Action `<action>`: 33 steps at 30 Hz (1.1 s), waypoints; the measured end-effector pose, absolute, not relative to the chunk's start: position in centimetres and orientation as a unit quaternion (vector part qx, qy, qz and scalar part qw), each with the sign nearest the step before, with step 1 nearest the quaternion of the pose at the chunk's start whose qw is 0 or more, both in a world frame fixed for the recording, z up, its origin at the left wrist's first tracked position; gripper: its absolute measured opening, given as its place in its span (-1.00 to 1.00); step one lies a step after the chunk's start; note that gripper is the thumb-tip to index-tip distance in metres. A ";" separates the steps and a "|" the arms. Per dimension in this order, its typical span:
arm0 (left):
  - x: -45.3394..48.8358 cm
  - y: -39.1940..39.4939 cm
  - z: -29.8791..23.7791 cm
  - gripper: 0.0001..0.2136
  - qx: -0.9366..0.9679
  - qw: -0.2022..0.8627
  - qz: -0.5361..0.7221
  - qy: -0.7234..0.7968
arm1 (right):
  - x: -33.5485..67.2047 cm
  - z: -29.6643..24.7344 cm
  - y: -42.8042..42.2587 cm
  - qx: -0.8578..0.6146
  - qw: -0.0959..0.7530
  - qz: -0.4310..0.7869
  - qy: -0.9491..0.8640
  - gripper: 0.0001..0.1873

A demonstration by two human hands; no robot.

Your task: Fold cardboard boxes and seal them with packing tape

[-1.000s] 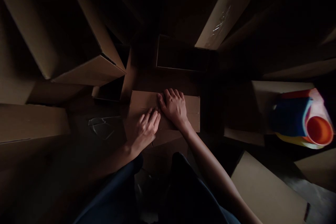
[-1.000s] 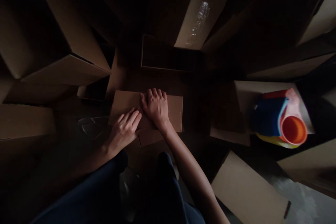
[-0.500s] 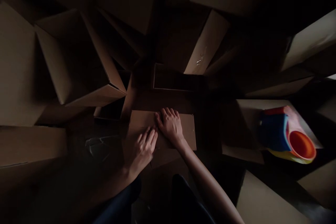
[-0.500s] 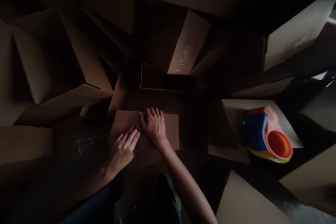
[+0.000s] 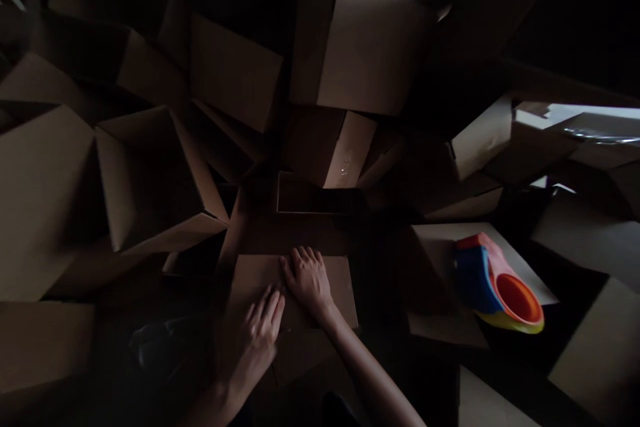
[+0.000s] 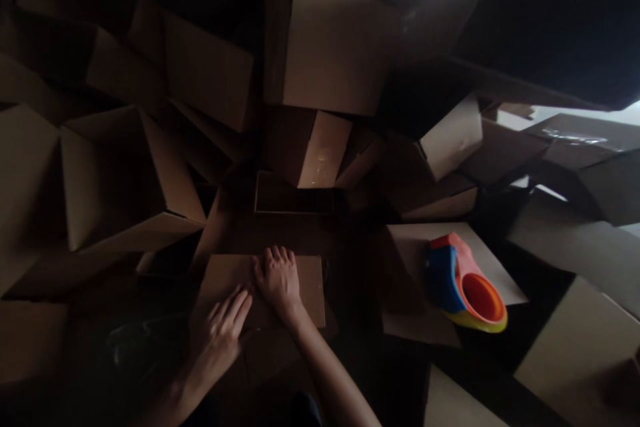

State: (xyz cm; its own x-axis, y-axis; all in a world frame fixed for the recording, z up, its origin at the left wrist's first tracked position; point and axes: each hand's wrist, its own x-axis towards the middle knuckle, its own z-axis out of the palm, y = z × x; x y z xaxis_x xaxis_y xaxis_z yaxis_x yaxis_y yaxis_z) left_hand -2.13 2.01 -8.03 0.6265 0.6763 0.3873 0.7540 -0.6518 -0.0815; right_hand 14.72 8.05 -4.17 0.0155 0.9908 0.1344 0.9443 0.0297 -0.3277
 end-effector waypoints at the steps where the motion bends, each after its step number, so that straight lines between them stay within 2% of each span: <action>1: -2.2 2.0 -8.4 -0.60 -0.894 0.123 -0.168 -0.396 | 14.7 -4.2 8.0 -0.694 0.166 0.070 -0.697 -0.66; 11: -2.3 2.3 -8.8 -0.58 -0.884 0.168 -0.225 -0.374 | 14.6 -4.2 8.1 -0.699 0.172 0.074 -0.690 -0.66; 16: -1.6 2.2 -10.0 -0.41 -0.858 0.174 -0.262 -0.407 | 14.6 -4.0 8.1 -0.700 0.169 0.078 -0.690 -0.66; 20: -1.7 2.6 -11.5 -0.32 -0.861 0.197 -0.279 -0.377 | 14.5 -4.0 8.0 -0.699 0.177 0.071 -0.689 -0.67; 33: -1.8 2.9 -12.2 -0.37 -0.856 0.198 -0.300 -0.373 | 14.6 -4.0 7.8 -0.699 0.186 0.068 -0.687 -0.67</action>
State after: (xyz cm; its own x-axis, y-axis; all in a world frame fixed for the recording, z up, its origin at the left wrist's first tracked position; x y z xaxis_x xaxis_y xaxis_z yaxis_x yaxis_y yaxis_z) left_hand -1.82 2.88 -12.17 0.5427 0.5188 0.6606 0.7562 -0.6441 -0.1153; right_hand 14.59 7.79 -4.04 0.0472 0.9861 0.1595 0.9352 0.0125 -0.3540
